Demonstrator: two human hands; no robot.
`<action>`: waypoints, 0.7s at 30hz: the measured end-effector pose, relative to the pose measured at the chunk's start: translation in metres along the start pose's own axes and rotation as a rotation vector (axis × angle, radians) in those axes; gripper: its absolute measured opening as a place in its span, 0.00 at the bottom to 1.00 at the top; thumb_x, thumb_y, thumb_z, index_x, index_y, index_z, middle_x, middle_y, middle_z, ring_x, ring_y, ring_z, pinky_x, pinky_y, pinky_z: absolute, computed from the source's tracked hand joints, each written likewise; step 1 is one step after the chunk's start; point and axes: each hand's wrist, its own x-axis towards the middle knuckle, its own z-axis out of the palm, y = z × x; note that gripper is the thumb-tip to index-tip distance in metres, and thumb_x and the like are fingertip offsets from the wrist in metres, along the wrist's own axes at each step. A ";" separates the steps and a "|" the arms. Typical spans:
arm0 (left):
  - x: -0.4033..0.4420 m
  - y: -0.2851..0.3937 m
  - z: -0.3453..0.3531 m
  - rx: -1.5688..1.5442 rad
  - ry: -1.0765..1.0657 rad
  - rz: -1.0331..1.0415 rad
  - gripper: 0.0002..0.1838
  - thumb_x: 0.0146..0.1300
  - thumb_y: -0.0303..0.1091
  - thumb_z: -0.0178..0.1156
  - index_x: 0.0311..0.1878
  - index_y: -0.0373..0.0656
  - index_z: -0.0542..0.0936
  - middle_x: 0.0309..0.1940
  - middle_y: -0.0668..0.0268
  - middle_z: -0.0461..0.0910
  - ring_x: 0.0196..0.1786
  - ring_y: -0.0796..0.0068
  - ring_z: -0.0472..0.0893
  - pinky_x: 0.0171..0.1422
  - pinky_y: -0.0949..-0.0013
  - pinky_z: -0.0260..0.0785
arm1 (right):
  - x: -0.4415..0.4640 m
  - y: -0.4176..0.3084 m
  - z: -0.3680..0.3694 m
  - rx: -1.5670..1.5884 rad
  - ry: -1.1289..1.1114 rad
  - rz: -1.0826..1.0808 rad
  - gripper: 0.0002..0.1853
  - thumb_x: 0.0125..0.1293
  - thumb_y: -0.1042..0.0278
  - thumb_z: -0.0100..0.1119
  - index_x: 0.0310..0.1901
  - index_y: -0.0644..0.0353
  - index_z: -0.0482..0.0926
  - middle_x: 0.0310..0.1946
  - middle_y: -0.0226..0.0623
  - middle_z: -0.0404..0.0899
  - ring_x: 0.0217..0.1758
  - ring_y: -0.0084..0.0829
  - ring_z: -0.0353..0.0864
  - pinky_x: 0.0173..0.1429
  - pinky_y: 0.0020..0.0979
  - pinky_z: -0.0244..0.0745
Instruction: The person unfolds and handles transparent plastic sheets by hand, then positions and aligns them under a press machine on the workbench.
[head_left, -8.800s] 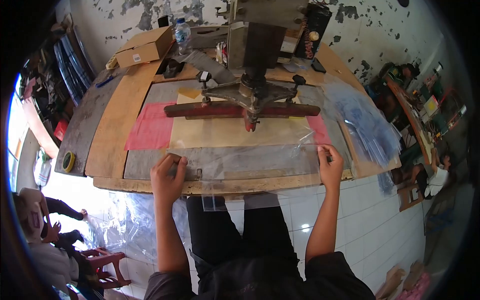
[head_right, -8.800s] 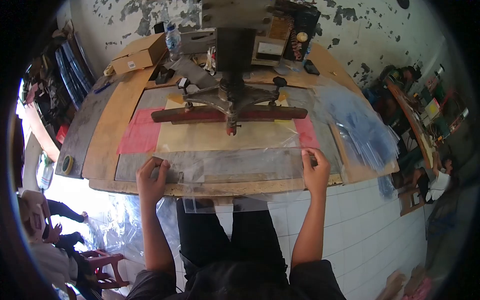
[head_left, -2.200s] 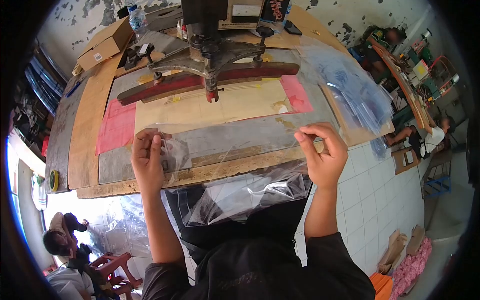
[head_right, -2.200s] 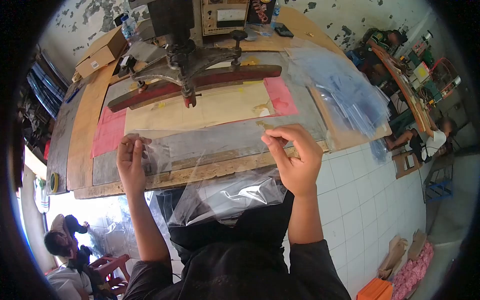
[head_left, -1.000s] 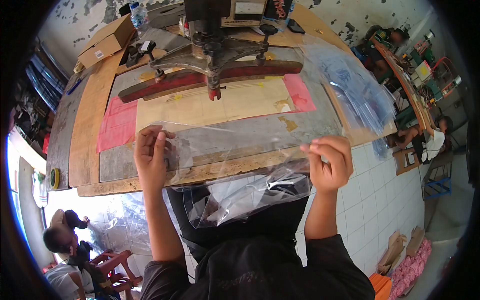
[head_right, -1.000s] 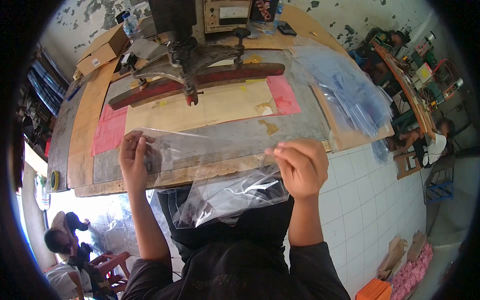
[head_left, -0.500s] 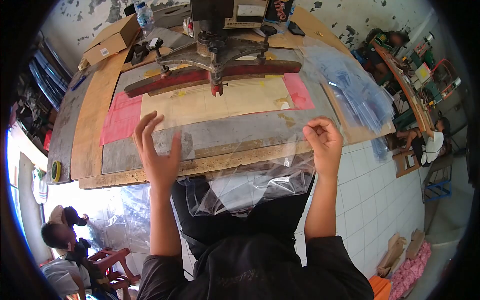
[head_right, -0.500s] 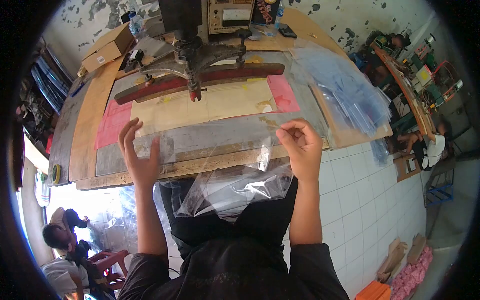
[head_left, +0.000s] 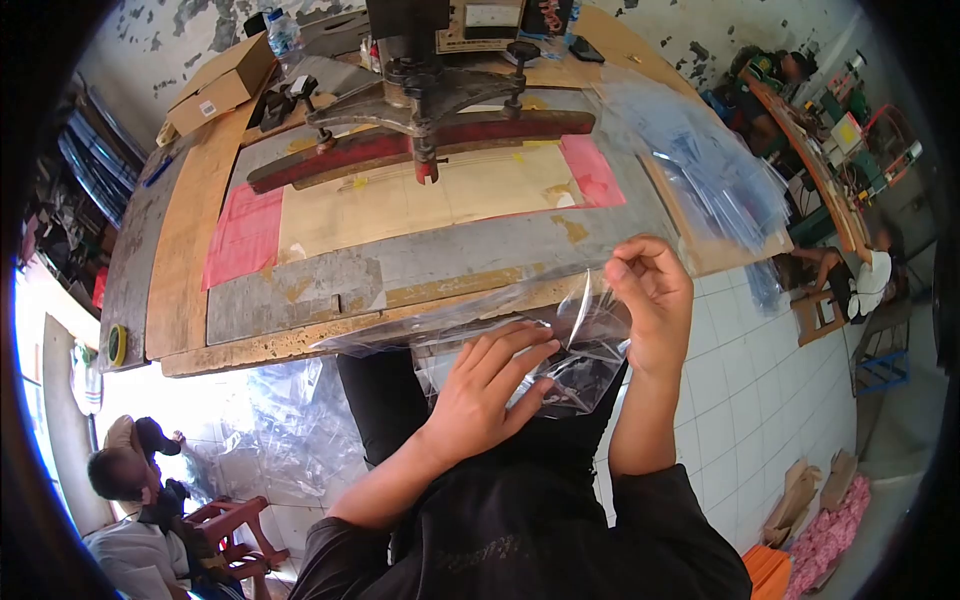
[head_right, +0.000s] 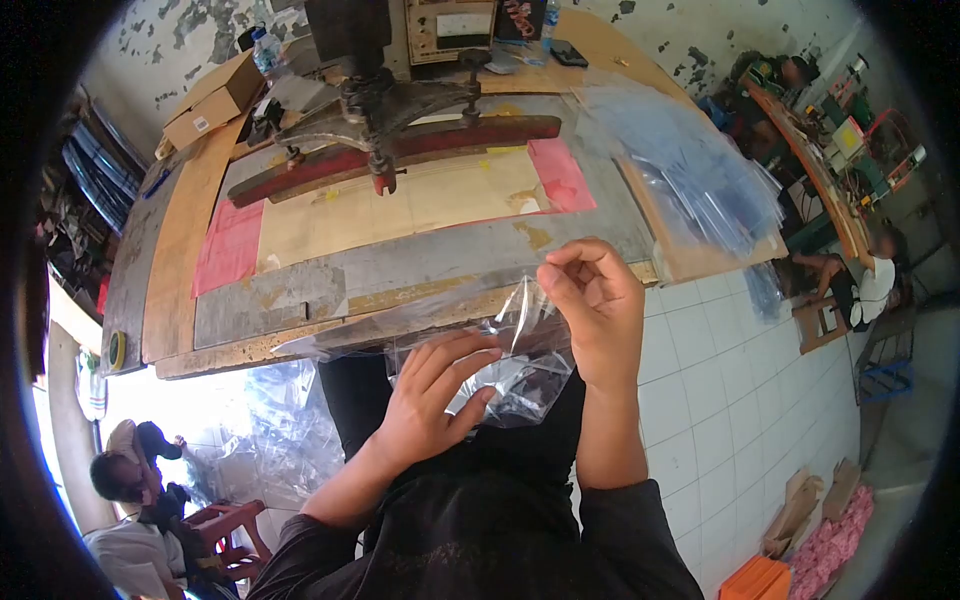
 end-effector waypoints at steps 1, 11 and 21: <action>0.003 0.001 0.000 -0.077 -0.003 -0.027 0.21 0.64 0.30 0.73 0.61 0.43 0.86 0.56 0.61 0.88 0.61 0.53 0.85 0.66 0.52 0.75 | -0.001 -0.001 0.000 0.008 0.006 -0.007 0.09 0.73 0.81 0.70 0.51 0.65 0.83 0.42 0.28 0.82 0.45 0.18 0.79 0.51 0.23 0.73; -0.002 0.002 -0.013 -0.970 -0.619 -0.784 0.24 0.87 0.46 0.54 0.73 0.38 0.80 0.58 0.57 0.86 0.57 0.65 0.84 0.66 0.58 0.74 | -0.009 0.003 -0.002 0.161 0.078 0.076 0.10 0.74 0.79 0.70 0.53 0.62 0.82 0.43 0.27 0.82 0.47 0.18 0.80 0.54 0.22 0.73; -0.013 0.002 0.011 -1.477 -0.141 -0.729 0.23 0.89 0.42 0.49 0.71 0.35 0.81 0.70 0.53 0.82 0.69 0.62 0.82 0.82 0.58 0.64 | -0.022 0.011 0.011 0.210 0.025 0.143 0.10 0.75 0.78 0.69 0.55 0.64 0.82 0.47 0.31 0.82 0.53 0.21 0.80 0.61 0.24 0.74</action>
